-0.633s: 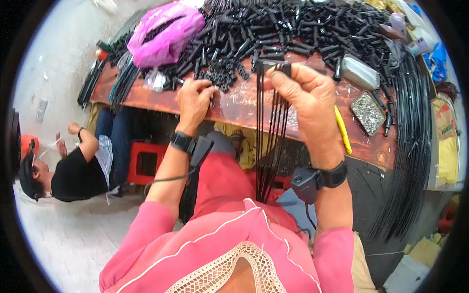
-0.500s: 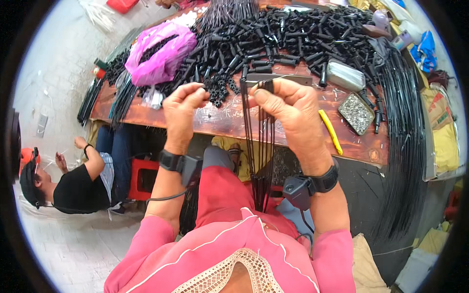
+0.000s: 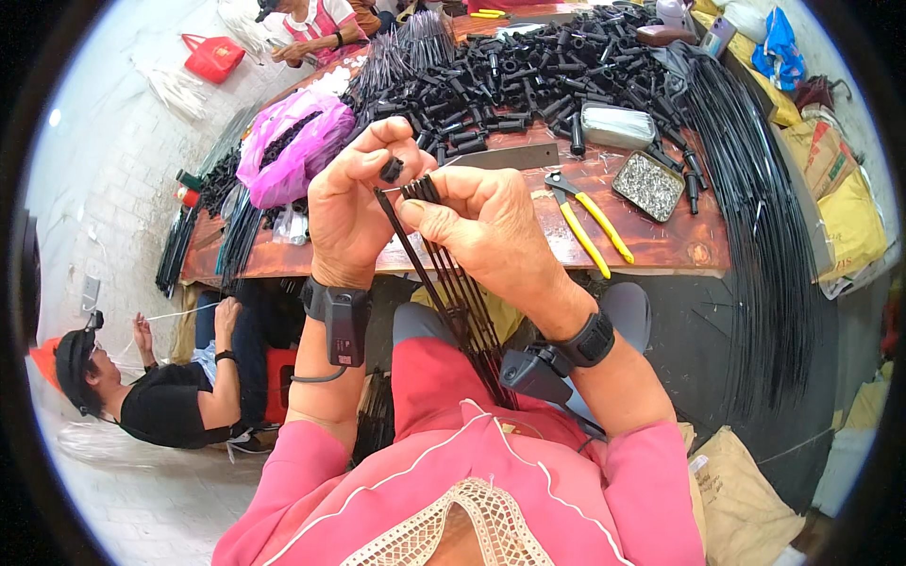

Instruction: Assembling the framework of an umbrella by attaching ribs and connectors.

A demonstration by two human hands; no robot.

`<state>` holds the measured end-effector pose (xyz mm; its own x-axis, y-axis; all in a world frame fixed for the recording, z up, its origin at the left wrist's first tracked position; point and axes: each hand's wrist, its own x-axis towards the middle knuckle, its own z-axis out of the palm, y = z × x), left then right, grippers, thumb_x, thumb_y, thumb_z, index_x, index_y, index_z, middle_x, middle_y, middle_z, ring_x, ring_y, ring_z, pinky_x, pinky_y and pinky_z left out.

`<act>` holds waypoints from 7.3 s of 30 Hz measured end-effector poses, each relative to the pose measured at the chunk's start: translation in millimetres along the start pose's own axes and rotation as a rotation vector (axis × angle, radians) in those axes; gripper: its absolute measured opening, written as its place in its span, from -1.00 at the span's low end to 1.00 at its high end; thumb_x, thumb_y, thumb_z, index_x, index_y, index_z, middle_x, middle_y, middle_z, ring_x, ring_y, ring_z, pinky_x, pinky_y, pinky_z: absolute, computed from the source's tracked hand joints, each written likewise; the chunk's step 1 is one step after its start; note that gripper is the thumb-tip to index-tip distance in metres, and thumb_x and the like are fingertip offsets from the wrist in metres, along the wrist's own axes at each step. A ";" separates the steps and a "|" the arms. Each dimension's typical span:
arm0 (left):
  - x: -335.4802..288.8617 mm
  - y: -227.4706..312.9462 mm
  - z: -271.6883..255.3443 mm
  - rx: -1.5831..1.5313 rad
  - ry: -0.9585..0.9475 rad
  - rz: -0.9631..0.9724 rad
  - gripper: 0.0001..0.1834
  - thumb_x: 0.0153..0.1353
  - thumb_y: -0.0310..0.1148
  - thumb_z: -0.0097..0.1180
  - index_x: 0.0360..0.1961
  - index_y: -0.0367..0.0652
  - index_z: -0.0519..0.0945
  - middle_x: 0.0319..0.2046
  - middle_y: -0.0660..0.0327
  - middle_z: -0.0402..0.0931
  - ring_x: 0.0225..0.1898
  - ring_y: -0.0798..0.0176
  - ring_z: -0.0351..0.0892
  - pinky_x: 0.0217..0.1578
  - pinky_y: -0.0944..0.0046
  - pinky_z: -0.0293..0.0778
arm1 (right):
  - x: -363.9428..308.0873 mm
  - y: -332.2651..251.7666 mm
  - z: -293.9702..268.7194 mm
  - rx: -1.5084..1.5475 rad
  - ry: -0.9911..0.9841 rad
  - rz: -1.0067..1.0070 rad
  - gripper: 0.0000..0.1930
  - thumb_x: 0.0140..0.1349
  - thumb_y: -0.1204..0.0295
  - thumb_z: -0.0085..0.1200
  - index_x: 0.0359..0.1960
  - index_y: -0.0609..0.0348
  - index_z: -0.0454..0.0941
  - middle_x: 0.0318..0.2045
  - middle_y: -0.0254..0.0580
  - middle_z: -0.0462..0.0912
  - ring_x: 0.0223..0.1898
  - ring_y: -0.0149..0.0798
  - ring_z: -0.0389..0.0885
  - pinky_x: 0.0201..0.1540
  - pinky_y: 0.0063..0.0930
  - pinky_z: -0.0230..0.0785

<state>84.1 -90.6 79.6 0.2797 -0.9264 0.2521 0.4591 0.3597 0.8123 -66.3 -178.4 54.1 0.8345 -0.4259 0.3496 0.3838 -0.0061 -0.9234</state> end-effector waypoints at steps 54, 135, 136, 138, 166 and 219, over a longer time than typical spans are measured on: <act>-37.9 -5.7 11.8 0.224 0.159 0.062 -0.66 0.24 -0.51 0.15 0.04 -0.37 0.54 -0.14 0.19 0.60 -0.15 0.41 0.55 -0.03 0.38 0.44 | 4.7 -6.2 -3.9 0.057 -0.035 0.110 -0.77 0.14 0.35 0.31 -0.39 0.28 0.59 -0.60 -0.41 0.54 -0.62 -0.63 0.44 -0.69 -0.71 0.31; -23.8 -11.5 4.4 0.271 -0.113 -0.045 -0.43 0.19 -0.24 0.23 0.14 -0.39 0.46 -0.12 0.05 0.59 -0.09 0.25 0.58 0.00 0.23 0.50 | 14.5 -5.1 -30.6 0.099 -0.415 0.148 -0.72 0.35 0.29 0.06 -0.16 0.28 0.66 -0.37 -0.23 0.70 -0.54 -0.52 0.59 -0.62 -0.71 0.41; -23.4 -9.5 1.6 0.147 -0.185 -0.140 -0.45 0.19 -0.27 0.23 0.13 -0.41 0.47 -0.09 0.03 0.59 -0.03 0.23 0.56 0.06 0.22 0.46 | 11.1 -4.1 -26.2 0.121 -0.348 0.170 -0.70 0.37 0.28 0.03 -0.14 0.28 0.65 -0.36 -0.21 0.71 -0.52 -0.51 0.60 -0.63 -0.71 0.41; -23.0 -13.3 7.6 0.295 -0.043 0.130 -0.57 0.21 -0.32 0.20 0.01 -0.43 0.54 -0.09 -0.12 0.60 -0.17 0.20 0.64 -0.04 0.22 0.53 | -1.5 6.1 -20.8 0.062 -0.319 0.265 -0.65 0.38 0.23 -0.02 0.01 0.25 0.54 -0.29 -0.18 0.70 -0.39 -0.46 0.65 -0.55 -0.62 0.48; -73.6 -70.0 12.4 0.011 0.081 0.129 -0.56 0.28 -0.03 0.14 -0.27 -0.28 0.48 -0.54 0.22 0.45 -0.55 0.38 0.39 -0.49 0.40 0.32 | -26.6 -15.6 -16.7 -0.631 -0.097 -0.334 -0.78 0.07 0.42 0.30 -0.28 0.24 0.61 -0.42 -0.16 0.63 -0.35 -0.20 0.64 -0.35 -0.37 0.47; -103.1 -55.2 17.0 0.275 0.469 0.193 -0.18 0.35 0.33 -0.36 -0.15 -0.33 0.56 -0.74 0.35 0.27 -0.71 0.49 0.15 -0.63 0.45 0.08 | -69.9 25.6 -3.8 -0.824 -0.171 0.025 -0.60 0.08 0.64 0.03 0.01 0.22 0.42 -0.23 0.02 0.50 -0.18 0.15 0.48 -0.11 -0.15 0.35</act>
<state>15.6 -16.9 17.6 0.7094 -0.6760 0.1996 0.1445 0.4167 0.8975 -116.4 -152.3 5.4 0.9127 -0.2922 0.2856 0.0085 -0.6853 -0.7282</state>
